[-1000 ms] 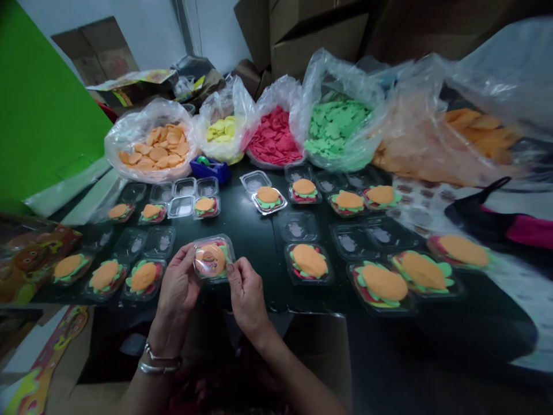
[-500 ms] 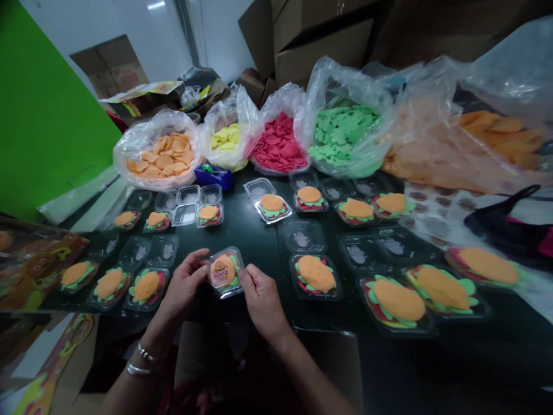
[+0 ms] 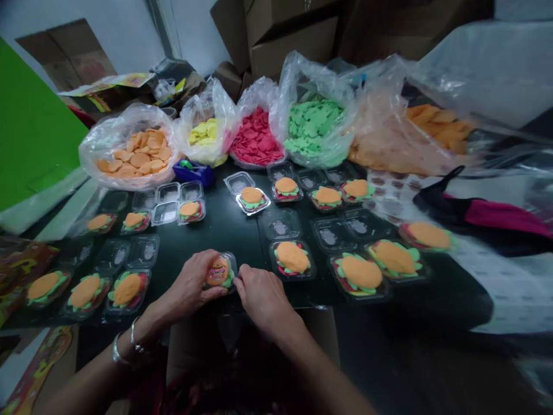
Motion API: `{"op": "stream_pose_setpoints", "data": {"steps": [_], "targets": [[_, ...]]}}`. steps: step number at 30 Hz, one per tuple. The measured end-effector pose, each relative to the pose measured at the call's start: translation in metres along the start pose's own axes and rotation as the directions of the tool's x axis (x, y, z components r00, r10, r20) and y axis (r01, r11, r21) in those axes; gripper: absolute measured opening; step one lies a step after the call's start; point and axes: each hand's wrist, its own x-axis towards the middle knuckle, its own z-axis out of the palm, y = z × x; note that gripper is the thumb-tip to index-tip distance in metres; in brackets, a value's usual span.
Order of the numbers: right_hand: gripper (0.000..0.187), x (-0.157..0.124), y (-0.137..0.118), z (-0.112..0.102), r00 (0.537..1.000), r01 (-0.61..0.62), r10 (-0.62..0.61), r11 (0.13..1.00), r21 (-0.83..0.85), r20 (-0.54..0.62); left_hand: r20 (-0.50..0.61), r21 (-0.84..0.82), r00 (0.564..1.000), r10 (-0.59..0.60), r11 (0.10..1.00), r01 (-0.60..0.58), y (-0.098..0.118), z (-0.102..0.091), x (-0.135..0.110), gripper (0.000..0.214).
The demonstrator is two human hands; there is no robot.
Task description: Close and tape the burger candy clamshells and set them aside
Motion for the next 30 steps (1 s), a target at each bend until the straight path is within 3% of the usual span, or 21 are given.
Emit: {"op": "stream_pose_setpoints", "data": {"steps": [1,5,7,11,17,24,30], "targets": [[0.007,-0.003,0.002,0.001,0.998,0.046,-0.045,0.998,0.051,-0.035,0.021,0.012,1.000,0.015,1.000,-0.016,0.000,-0.002,0.000,0.061],[0.073,0.002,0.010,0.008,0.939,0.310,-0.266,0.930,0.200,-0.218,0.095,0.068,0.995,0.041,0.997,-0.047,0.002,-0.007,0.003,0.063],[0.083,0.012,0.014,0.010,0.906,0.414,-0.367,0.876,0.249,-0.212,0.125,0.083,0.991,0.045,0.995,-0.055,0.003,-0.008,0.004,0.064],[0.084,0.026,0.020,0.008,0.903,0.428,-0.413,0.846,0.317,-0.116,0.170,0.056,0.983,0.072,0.995,-0.083,0.003,-0.014,0.005,0.069],[0.085,0.027,0.017,0.007,0.916,0.400,-0.389,0.872,0.281,-0.096,0.277,0.061,0.952,0.133,0.986,-0.155,0.004,-0.028,0.004,0.073],[0.073,0.022,0.010,0.012,0.932,0.361,-0.340,0.892,0.272,-0.122,0.228,0.100,0.969,0.096,0.988,-0.121,0.006,-0.014,0.003,0.069],[0.073,0.027,0.014,0.000,0.919,0.379,-0.392,0.851,0.364,-0.040,0.220,-0.001,0.970,0.107,0.994,-0.109,-0.001,-0.017,0.002,0.075]]}}
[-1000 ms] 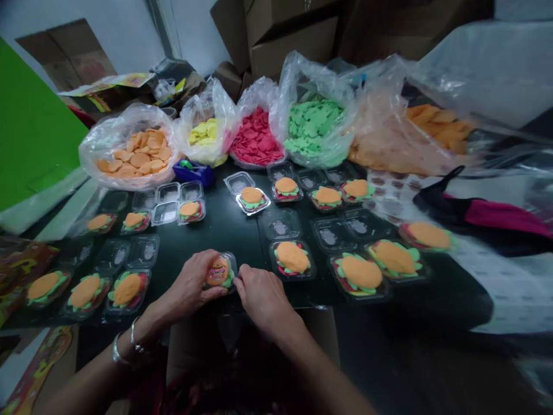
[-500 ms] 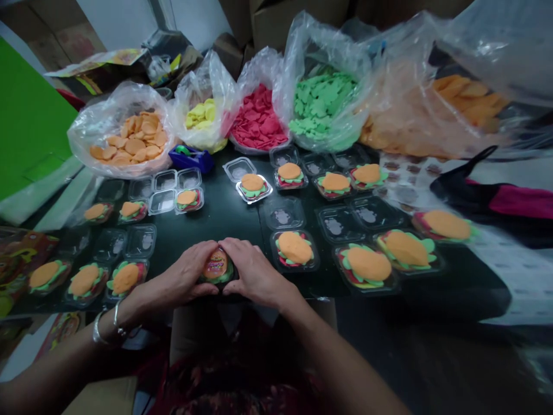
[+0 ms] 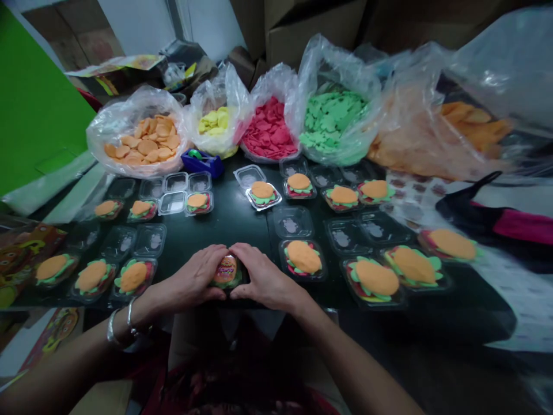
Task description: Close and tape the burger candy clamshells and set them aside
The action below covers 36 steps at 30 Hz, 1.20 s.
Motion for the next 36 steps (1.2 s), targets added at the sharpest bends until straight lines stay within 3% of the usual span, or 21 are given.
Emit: {"op": "stream_pose_setpoints", "data": {"steps": [5,8,9,11,13,15,19,23,27,32,36], "targets": [[0.070,0.001,-0.002,0.001,0.998,0.014,-0.018,0.999,-0.051,-0.067,-0.013,-0.187,0.999,-0.035,0.982,0.032,-0.008,-0.019,-0.004,0.081],[0.068,0.000,-0.004,0.003,0.998,0.010,-0.015,0.997,-0.076,-0.065,-0.161,-0.366,0.945,-0.286,0.906,0.212,-0.018,-0.025,-0.015,0.051],[0.068,0.000,-0.004,0.003,0.998,0.009,-0.014,0.997,-0.081,-0.061,-0.147,-0.445,0.909,-0.391,0.847,0.292,-0.020,-0.024,-0.019,0.037],[0.068,0.000,-0.003,0.004,0.998,0.009,-0.015,0.996,-0.090,-0.062,0.050,-0.600,0.851,-0.522,0.666,0.444,-0.020,-0.018,-0.026,0.019],[0.069,0.000,-0.002,0.004,0.997,0.009,-0.016,0.995,-0.101,-0.071,0.302,-0.704,0.797,-0.522,0.442,0.556,-0.014,-0.011,-0.030,0.018],[0.070,0.000,-0.001,0.005,0.997,0.012,-0.020,0.994,-0.110,-0.073,0.433,-0.744,0.758,-0.489,0.282,0.606,-0.005,-0.007,-0.030,0.024],[0.067,-0.001,0.002,0.007,0.994,0.038,-0.048,0.994,-0.105,-0.094,0.498,-0.782,0.722,-0.480,0.111,0.613,0.008,0.000,-0.028,0.031],[0.064,-0.004,0.002,0.011,0.990,0.055,-0.069,0.992,-0.116,-0.124,0.466,-0.853,0.698,-0.544,-0.068,0.517,0.013,0.010,-0.031,0.029],[0.058,-0.008,-0.002,0.017,0.983,0.003,-0.031,0.988,-0.153,-0.183,0.369,-0.908,0.683,-0.630,-0.090,0.408,0.021,0.021,-0.032,0.032],[0.051,-0.011,-0.003,0.019,0.982,-0.019,-0.016,0.983,-0.181,-0.188,0.221,-0.941,0.674,-0.705,0.026,0.336,0.026,0.034,-0.029,0.041],[0.051,-0.012,0.000,0.018,0.982,-0.005,-0.029,0.983,-0.182,-0.186,0.164,-0.940,0.636,-0.755,0.076,0.332,0.030,0.039,-0.027,0.043]]}}
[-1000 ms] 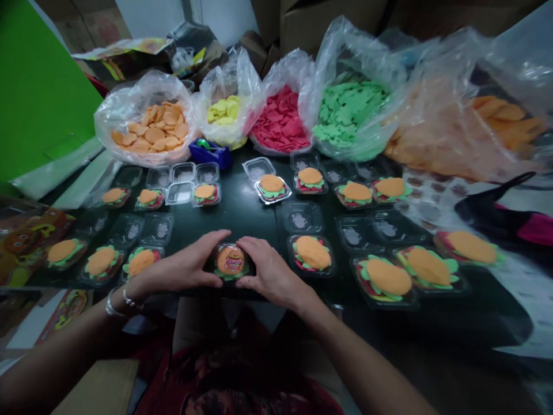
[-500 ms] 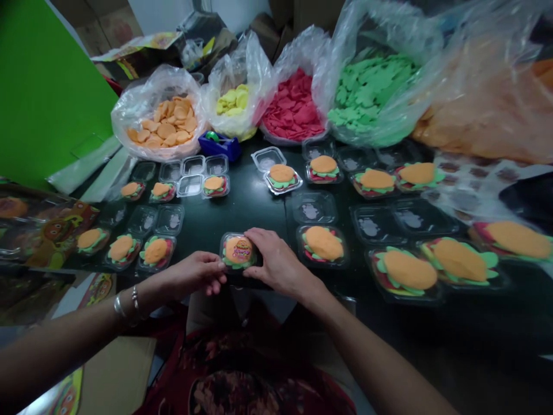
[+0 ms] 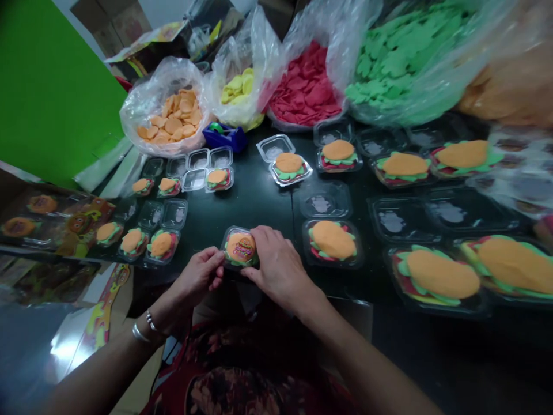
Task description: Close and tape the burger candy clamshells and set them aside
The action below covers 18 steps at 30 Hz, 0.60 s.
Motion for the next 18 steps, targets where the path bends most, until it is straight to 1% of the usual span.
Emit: {"op": "stream_pose_setpoints", "data": {"steps": [2,6,8,11,13,16,18], "targets": [[0.050,0.000,0.001,0.000,1.000,0.000,0.000,1.000,0.015,-0.004,-0.031,-0.006,0.999,0.018,1.000,-0.018,0.001,0.003,-0.001,0.042],[0.048,0.002,0.002,-0.002,1.000,-0.005,0.004,1.000,0.027,0.009,-0.059,-0.014,0.997,0.053,0.998,-0.054,0.002,0.009,-0.002,0.042],[0.046,0.003,0.002,-0.002,1.000,-0.005,0.005,1.000,0.014,0.012,-0.099,-0.037,0.993,0.059,0.997,-0.063,-0.001,0.013,-0.003,0.044],[0.045,0.001,0.002,-0.003,1.000,0.008,-0.009,1.000,0.026,0.009,-0.196,-0.105,0.976,0.091,0.988,-0.113,-0.010,0.021,-0.011,0.046],[0.047,-0.003,0.000,-0.003,0.999,0.044,-0.046,0.997,0.060,0.029,-0.234,-0.152,0.967,0.095,0.979,-0.133,-0.020,0.025,-0.020,0.047],[0.051,-0.006,-0.006,-0.002,0.987,0.112,-0.122,0.989,0.098,0.106,-0.250,-0.249,0.967,0.039,0.963,-0.103,-0.036,0.027,-0.036,0.048],[0.051,-0.003,-0.013,-0.001,0.975,0.132,-0.145,0.988,0.086,0.166,-0.255,-0.321,0.967,0.001,0.943,-0.085,-0.043,0.025,-0.044,0.049]]}}
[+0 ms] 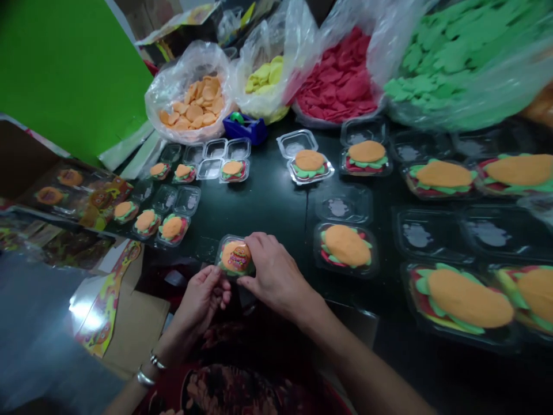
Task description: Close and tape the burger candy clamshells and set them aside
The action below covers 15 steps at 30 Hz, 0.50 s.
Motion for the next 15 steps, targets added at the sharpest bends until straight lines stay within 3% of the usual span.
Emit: {"op": "stream_pose_setpoints", "data": {"steps": [7,15], "targets": [[0.045,0.021,-0.019,-0.001,0.989,-0.025,0.041,0.993,-0.113,0.143,-0.043,0.026,0.995,0.085,0.996,-0.084,0.000,-0.015,0.009,0.054],[0.048,0.021,-0.016,0.006,0.989,-0.043,0.058,0.993,-0.114,0.133,-0.003,0.019,1.000,-0.016,1.000,0.016,0.006,-0.018,0.017,0.057]]}}
